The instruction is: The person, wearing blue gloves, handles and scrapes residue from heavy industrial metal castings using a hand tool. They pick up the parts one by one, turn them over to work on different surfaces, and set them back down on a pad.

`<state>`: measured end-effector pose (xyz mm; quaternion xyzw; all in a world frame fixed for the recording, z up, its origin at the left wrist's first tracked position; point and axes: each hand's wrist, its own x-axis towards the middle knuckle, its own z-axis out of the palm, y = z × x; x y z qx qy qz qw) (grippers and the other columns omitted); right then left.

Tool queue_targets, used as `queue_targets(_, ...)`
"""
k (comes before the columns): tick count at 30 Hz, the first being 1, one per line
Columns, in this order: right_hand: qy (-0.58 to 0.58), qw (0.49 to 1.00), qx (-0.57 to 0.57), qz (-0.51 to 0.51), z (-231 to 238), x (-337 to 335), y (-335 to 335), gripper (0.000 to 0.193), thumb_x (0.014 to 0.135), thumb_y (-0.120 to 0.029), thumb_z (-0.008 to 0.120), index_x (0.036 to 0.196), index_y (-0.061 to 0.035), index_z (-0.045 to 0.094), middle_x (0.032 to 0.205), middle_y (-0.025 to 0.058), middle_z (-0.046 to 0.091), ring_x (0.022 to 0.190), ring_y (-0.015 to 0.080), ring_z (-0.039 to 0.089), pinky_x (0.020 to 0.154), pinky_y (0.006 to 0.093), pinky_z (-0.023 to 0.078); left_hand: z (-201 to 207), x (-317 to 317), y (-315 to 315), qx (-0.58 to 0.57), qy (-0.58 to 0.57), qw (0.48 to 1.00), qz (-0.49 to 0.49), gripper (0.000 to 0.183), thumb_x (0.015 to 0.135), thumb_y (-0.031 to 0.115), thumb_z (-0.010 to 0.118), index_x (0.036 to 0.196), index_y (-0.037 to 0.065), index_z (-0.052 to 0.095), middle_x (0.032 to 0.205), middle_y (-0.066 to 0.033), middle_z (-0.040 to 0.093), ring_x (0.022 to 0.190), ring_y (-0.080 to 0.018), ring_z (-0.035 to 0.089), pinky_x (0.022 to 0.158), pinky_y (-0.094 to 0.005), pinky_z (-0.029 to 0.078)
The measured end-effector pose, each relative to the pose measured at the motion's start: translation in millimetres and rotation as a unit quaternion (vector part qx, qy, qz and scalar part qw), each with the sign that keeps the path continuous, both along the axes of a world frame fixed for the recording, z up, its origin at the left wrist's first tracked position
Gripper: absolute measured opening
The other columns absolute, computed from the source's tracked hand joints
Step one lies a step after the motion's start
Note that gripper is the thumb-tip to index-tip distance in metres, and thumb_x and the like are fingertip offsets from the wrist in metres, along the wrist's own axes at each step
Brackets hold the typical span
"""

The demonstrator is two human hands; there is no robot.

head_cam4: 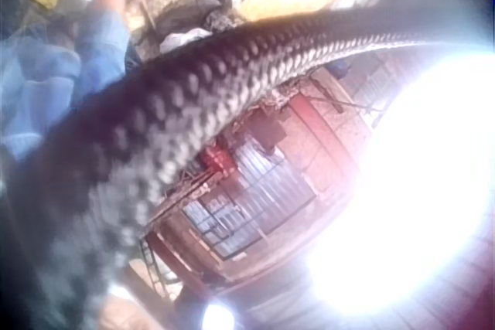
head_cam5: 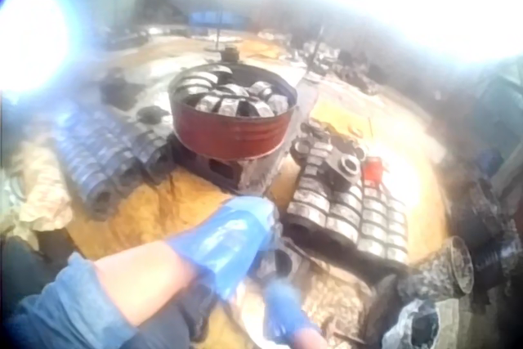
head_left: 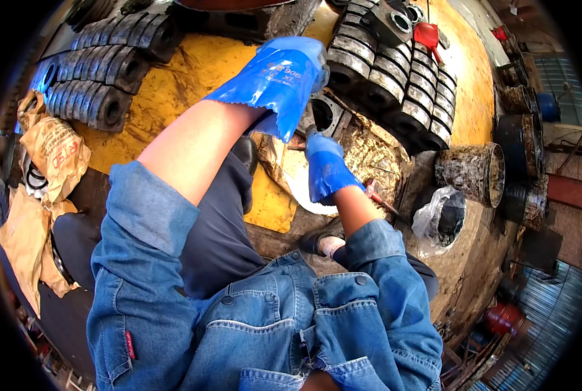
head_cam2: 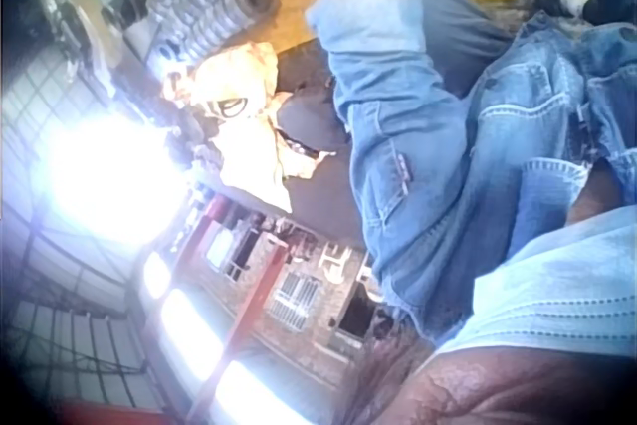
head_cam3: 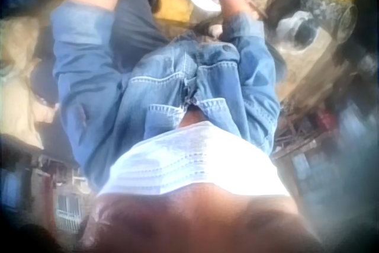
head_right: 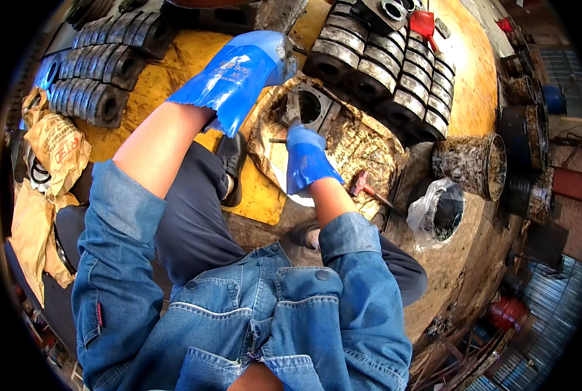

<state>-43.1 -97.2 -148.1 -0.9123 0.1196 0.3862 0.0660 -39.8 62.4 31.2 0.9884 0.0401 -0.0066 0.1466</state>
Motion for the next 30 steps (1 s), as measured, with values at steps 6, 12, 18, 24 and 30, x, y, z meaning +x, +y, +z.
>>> queue_targets(6, -0.142, 0.945, 0.075, 0.285, 13, 19, -45, 0.048, 0.088, -0.016, 0.048, 0.134, -0.0103, 0.041, 0.115, 0.0235, 0.062, 0.104, 0.0423, 0.061, 0.088, 0.0490, 0.052, 2, 8, 5, 0.043, 0.037, 0.998, -0.041, 0.019, 0.075, 0.022, 0.065, 0.086, 0.008, 0.071, 0.086, -0.0160, 0.066, 0.080, -0.0341, 0.065, 0.069, -0.0391, 0.053)
queue_targets(12, -0.114, 0.916, 0.033, 0.384, 2, -43, -127, 0.055, 0.089, -0.015, 0.046, 0.143, -0.0097, 0.032, 0.114, 0.0228, 0.058, 0.092, 0.0409, 0.063, 0.076, 0.0496, 0.052, -3, 10, 3, -0.018, 0.027, 0.998, -0.053, 0.032, 0.080, 0.034, 0.061, 0.100, 0.010, 0.070, 0.100, -0.0175, 0.066, 0.092, -0.0373, 0.064, 0.080, -0.0430, 0.053)
queue_targets(18, 0.010, 0.925, -0.023, 0.380, 31, -64, -88, 0.052, 0.098, -0.019, 0.034, 0.146, -0.0033, 0.024, 0.118, 0.0246, 0.060, 0.104, 0.0383, 0.062, 0.088, 0.0466, 0.050, -2, -3, 5, -0.031, -0.053, 0.998, -0.034, 0.019, 0.059, 0.011, 0.069, 0.078, 0.008, 0.072, 0.079, -0.0177, 0.066, 0.076, -0.0338, 0.066, 0.066, -0.0385, 0.053)
queue_targets(24, 0.004, 0.955, -0.023, 0.296, 2, -56, -56, 0.045, 0.098, -0.026, 0.036, 0.135, -0.0018, 0.042, 0.124, 0.0245, 0.058, 0.115, 0.0367, 0.058, 0.095, 0.0505, 0.045, 4, 9, 18, -0.017, 0.032, 0.999, -0.016, 0.039, 0.081, 0.039, 0.064, 0.107, 0.011, 0.068, 0.105, -0.0177, 0.066, 0.096, -0.0378, 0.063, 0.083, -0.0432, 0.053)
queue_targets(30, -0.021, 0.968, -0.006, 0.252, -19, -22, -17, 0.044, 0.094, -0.021, 0.043, 0.131, 0.0024, 0.045, 0.124, 0.0264, 0.058, 0.115, 0.0378, 0.058, 0.096, 0.0514, 0.045, 6, 7, 15, -0.010, -0.002, 1.000, 0.027, 0.037, 0.082, 0.039, 0.061, 0.106, 0.012, 0.068, 0.104, -0.0178, 0.066, 0.093, -0.0389, 0.062, 0.080, -0.0443, 0.053)
